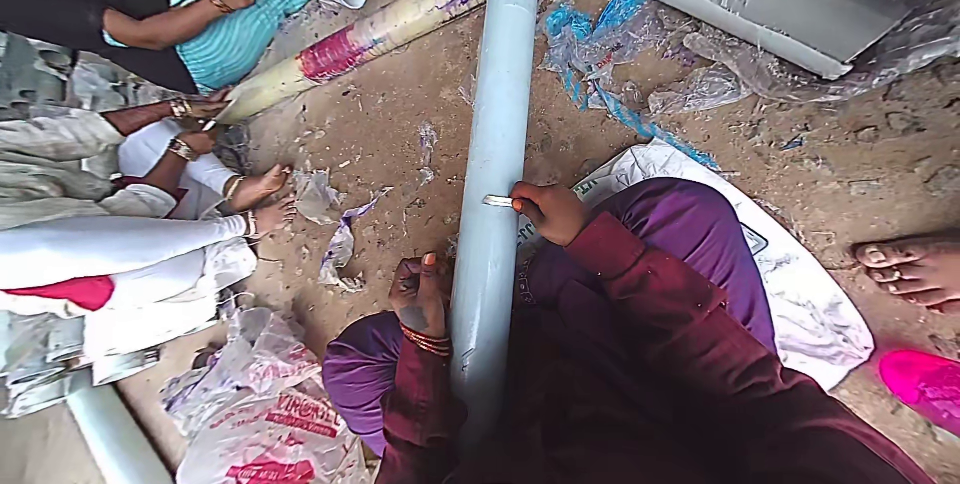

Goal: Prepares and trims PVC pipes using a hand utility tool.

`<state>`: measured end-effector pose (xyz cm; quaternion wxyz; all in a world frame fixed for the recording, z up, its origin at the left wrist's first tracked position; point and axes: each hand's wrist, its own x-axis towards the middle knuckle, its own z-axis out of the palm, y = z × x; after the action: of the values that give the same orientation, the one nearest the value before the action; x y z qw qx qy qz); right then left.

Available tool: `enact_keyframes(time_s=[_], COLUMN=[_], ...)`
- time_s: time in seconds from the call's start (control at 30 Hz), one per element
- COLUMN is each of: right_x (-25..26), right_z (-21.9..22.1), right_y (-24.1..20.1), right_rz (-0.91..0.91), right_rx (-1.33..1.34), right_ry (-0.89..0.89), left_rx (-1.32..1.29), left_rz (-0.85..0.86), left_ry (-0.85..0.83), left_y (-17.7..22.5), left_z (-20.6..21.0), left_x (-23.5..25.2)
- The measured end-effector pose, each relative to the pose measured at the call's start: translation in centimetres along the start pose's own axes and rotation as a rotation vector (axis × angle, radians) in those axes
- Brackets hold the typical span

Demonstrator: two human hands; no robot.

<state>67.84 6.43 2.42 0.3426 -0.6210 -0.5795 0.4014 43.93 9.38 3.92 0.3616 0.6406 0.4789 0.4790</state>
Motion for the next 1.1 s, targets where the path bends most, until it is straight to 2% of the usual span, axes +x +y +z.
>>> enact_keyframes(time_s=[0.1,0.2,0.27,0.43,0.57,0.7,0.77,0.9,1.0,1.1], right_x=[0.0,0.7,1.2,1.2,1.1,1.3,1.3,1.2,1.2,1.2], right_z=[0.1,0.4,0.1,-0.3,-0.7,-0.8,-0.8,-0.9,-1.1,-1.2], right_y=[0.3,1.0,1.5,1.3,1.0,0.7,0.7,0.7,0.5,0.2], right_rz=[0.006,0.069,0.141,0.235,0.264,0.265,0.266,0.267,0.279,0.280], right_rx=[0.108,0.287,0.327,0.362,0.376,0.389,0.388,0.404,0.418,0.397], right_ry=[0.054,0.326,0.445,0.441,0.417,0.390,0.384,0.395,0.325,0.242], left_rx=[0.191,0.443,0.558,0.749,0.855,1.068,1.108,1.044,0.911,0.805], left_rz=[0.085,0.268,0.396,0.564,0.562,0.692,0.695,0.678,0.633,0.659], left_ry=[-0.093,-0.259,-0.398,-0.583,-0.537,-0.505,-0.506,-0.487,-0.450,-0.408], left_y=[0.8,1.6,2.1,2.8,3.3,3.5,3.7,3.0,2.2,2.0], left_z=[0.3,1.6,2.8,5.7,6.6,7.7,8.0,7.5,6.7,6.3], left_x=[1.5,3.3,4.3,5.3,4.6,3.7,3.5,3.1,2.9,2.7])
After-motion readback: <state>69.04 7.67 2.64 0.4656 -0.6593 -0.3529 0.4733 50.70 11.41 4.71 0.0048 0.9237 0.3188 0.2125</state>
